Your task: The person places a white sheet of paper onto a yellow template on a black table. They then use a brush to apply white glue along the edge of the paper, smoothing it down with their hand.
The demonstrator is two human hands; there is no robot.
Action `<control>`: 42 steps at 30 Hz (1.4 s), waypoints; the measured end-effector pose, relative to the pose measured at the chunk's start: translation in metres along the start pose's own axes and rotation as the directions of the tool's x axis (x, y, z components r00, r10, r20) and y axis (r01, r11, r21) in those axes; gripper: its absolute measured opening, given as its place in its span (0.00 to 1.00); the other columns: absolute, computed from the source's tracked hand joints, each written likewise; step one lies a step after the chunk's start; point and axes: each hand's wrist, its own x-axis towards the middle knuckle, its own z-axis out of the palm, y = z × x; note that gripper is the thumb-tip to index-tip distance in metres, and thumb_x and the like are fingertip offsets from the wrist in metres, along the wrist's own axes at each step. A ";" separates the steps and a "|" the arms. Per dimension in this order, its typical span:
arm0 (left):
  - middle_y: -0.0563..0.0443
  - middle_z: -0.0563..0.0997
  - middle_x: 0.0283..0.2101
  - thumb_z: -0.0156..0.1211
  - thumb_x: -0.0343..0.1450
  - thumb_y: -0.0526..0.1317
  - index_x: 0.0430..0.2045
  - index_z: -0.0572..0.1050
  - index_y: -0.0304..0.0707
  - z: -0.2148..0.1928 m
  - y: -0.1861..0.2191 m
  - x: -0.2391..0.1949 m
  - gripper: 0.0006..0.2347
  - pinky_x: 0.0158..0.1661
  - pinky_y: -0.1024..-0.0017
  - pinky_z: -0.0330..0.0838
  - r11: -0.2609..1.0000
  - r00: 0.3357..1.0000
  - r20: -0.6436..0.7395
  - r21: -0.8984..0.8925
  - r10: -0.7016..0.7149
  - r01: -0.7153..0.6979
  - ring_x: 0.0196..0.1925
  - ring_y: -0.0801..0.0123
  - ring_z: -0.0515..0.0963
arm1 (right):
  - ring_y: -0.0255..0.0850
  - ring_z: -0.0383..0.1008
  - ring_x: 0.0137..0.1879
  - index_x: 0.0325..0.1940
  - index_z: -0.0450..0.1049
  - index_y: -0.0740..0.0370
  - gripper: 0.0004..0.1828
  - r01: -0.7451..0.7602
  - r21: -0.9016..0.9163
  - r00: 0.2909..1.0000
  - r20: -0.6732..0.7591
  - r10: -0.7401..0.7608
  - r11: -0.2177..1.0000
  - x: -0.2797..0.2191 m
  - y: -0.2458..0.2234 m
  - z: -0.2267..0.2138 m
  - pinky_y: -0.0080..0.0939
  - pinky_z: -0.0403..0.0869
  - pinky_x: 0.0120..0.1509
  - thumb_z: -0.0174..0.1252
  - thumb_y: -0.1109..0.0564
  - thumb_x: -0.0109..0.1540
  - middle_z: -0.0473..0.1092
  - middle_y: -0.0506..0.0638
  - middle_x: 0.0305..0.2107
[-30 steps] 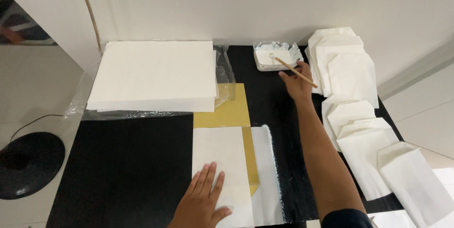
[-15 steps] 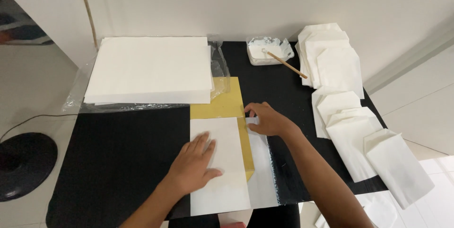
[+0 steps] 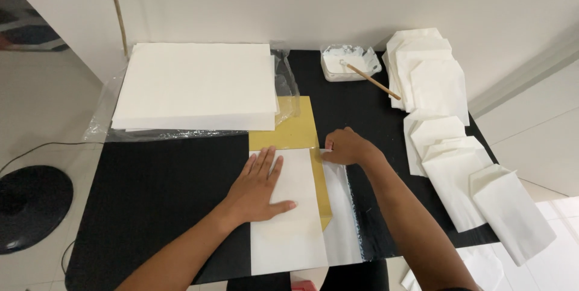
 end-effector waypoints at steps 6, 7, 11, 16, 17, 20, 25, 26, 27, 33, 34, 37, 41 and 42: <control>0.29 0.33 0.78 0.41 0.67 0.74 0.75 0.39 0.32 -0.006 0.007 -0.004 0.50 0.74 0.47 0.20 1.000 1.000 0.015 0.008 -0.005 0.005 0.79 0.38 0.29 | 0.48 0.73 0.60 0.50 0.84 0.48 0.25 -0.154 0.073 0.988 0.002 0.155 0.985 0.015 0.010 0.020 0.48 0.76 0.61 0.62 0.35 0.56 0.76 0.54 0.49; 0.29 0.33 0.78 0.41 0.67 0.74 0.75 0.39 0.32 -0.006 0.008 -0.002 0.50 0.74 0.47 0.20 1.000 1.000 0.016 0.006 -0.006 0.006 0.79 0.38 0.29 | 0.48 0.73 0.60 0.50 0.84 0.48 0.25 -0.153 0.072 0.988 0.005 0.154 0.986 0.012 0.009 0.016 0.48 0.76 0.61 0.62 0.35 0.56 0.76 0.54 0.49; 0.30 0.32 0.78 0.44 0.64 0.76 0.74 0.39 0.32 -0.005 0.007 -0.004 0.53 0.73 0.46 0.19 1.000 1.000 0.020 -0.021 0.000 0.000 0.79 0.37 0.29 | 0.53 0.79 0.51 0.46 0.84 0.57 0.24 -0.127 0.082 0.990 -0.045 0.131 0.989 -0.009 -0.001 0.014 0.52 0.78 0.53 0.60 0.39 0.56 0.79 0.58 0.41; 0.29 0.32 0.78 0.45 0.64 0.76 0.74 0.39 0.32 -0.006 0.007 -0.002 0.54 0.73 0.46 0.18 0.999 1.000 0.026 -0.038 0.002 -0.001 0.79 0.37 0.28 | 0.55 0.81 0.48 0.46 0.84 0.59 0.25 -0.175 0.154 0.981 -0.053 0.185 0.972 -0.025 -0.011 0.008 0.52 0.78 0.49 0.60 0.39 0.57 0.80 0.59 0.39; 0.29 0.32 0.78 0.45 0.64 0.77 0.74 0.39 0.32 -0.005 0.006 -0.001 0.54 0.73 0.46 0.18 0.999 1.000 0.026 -0.038 0.003 -0.002 0.79 0.37 0.28 | 0.57 0.80 0.50 0.47 0.84 0.61 0.25 -0.183 0.185 0.978 -0.061 0.197 0.966 -0.024 -0.011 0.007 0.53 0.78 0.49 0.59 0.41 0.58 0.80 0.61 0.40; 0.29 0.32 0.78 0.45 0.64 0.77 0.74 0.39 0.32 -0.011 0.005 0.000 0.54 0.73 0.45 0.18 1.000 1.000 0.030 -0.031 -0.004 0.005 0.79 0.37 0.28 | 0.60 0.80 0.49 0.48 0.83 0.64 0.26 -0.196 0.249 0.971 -0.088 0.223 0.948 -0.029 -0.016 0.000 0.55 0.77 0.49 0.59 0.43 0.58 0.79 0.63 0.40; 0.29 0.31 0.78 0.46 0.64 0.77 0.74 0.39 0.32 -0.010 0.007 0.000 0.54 0.73 0.46 0.18 0.999 0.998 0.056 -0.049 -0.009 0.012 0.79 0.37 0.28 | 0.55 0.82 0.43 0.47 0.83 0.64 0.22 -0.239 0.308 0.958 -0.081 0.276 0.921 -0.070 -0.040 -0.001 0.51 0.77 0.45 0.61 0.46 0.58 0.80 0.59 0.35; 0.29 0.31 0.78 0.46 0.64 0.77 0.74 0.39 0.32 -0.009 0.007 0.000 0.54 0.73 0.45 0.19 0.999 0.999 0.053 -0.041 -0.005 0.007 0.79 0.37 0.28 | 0.56 0.82 0.43 0.48 0.83 0.64 0.23 -0.260 0.309 0.954 -0.065 0.293 0.915 -0.077 -0.043 0.000 0.50 0.77 0.45 0.61 0.46 0.58 0.80 0.59 0.35; 0.29 0.32 0.78 0.46 0.64 0.77 0.74 0.39 0.31 -0.009 0.007 0.000 0.54 0.73 0.45 0.19 0.999 0.999 0.045 -0.032 0.000 0.002 0.79 0.36 0.28 | 0.56 0.83 0.43 0.49 0.82 0.64 0.24 -0.280 0.308 0.949 -0.054 0.310 0.909 -0.083 -0.045 -0.001 0.50 0.77 0.45 0.61 0.46 0.58 0.80 0.59 0.35; 0.29 0.33 0.78 0.47 0.64 0.76 0.74 0.40 0.32 -0.012 0.010 -0.002 0.54 0.73 0.46 0.19 0.999 0.998 0.057 -0.037 -0.019 0.021 0.79 0.38 0.29 | 0.55 0.83 0.45 0.54 0.81 0.65 0.29 -0.317 0.258 0.943 -0.020 0.333 0.913 -0.088 -0.037 0.015 0.51 0.78 0.46 0.60 0.44 0.57 0.80 0.59 0.37; 0.29 0.33 0.78 0.47 0.64 0.76 0.74 0.40 0.32 -0.011 0.009 -0.003 0.54 0.73 0.46 0.19 0.999 0.998 0.061 -0.036 -0.018 0.021 0.79 0.38 0.29 | 0.55 0.83 0.45 0.54 0.81 0.65 0.29 -0.318 0.260 0.943 -0.017 0.333 0.912 -0.090 -0.040 0.015 0.51 0.78 0.46 0.60 0.44 0.57 0.80 0.59 0.37; 0.29 0.32 0.78 0.47 0.64 0.75 0.74 0.40 0.32 -0.012 0.010 -0.001 0.53 0.73 0.46 0.19 0.999 0.998 0.053 -0.036 -0.018 0.020 0.79 0.38 0.29 | 0.55 0.83 0.43 0.54 0.82 0.66 0.28 -0.318 0.273 0.940 -0.034 0.340 0.908 -0.093 -0.042 0.012 0.50 0.77 0.44 0.60 0.45 0.56 0.80 0.59 0.36; 0.29 0.32 0.78 0.48 0.64 0.76 0.75 0.40 0.31 -0.011 0.010 -0.002 0.54 0.73 0.46 0.19 0.999 0.998 0.050 -0.038 -0.025 0.027 0.80 0.38 0.28 | 0.56 0.83 0.41 0.52 0.82 0.67 0.26 -0.300 0.319 0.939 -0.068 0.337 0.899 -0.093 -0.044 0.011 0.49 0.77 0.43 0.61 0.45 0.57 0.80 0.60 0.35; 0.29 0.32 0.78 0.48 0.64 0.75 0.74 0.40 0.32 -0.010 0.010 -0.002 0.54 0.73 0.46 0.19 0.998 0.998 0.049 -0.050 -0.025 0.027 0.80 0.39 0.28 | 0.56 0.82 0.41 0.51 0.82 0.68 0.26 -0.289 0.329 0.940 -0.080 0.332 0.899 -0.095 -0.046 0.011 0.49 0.76 0.42 0.61 0.46 0.58 0.80 0.61 0.35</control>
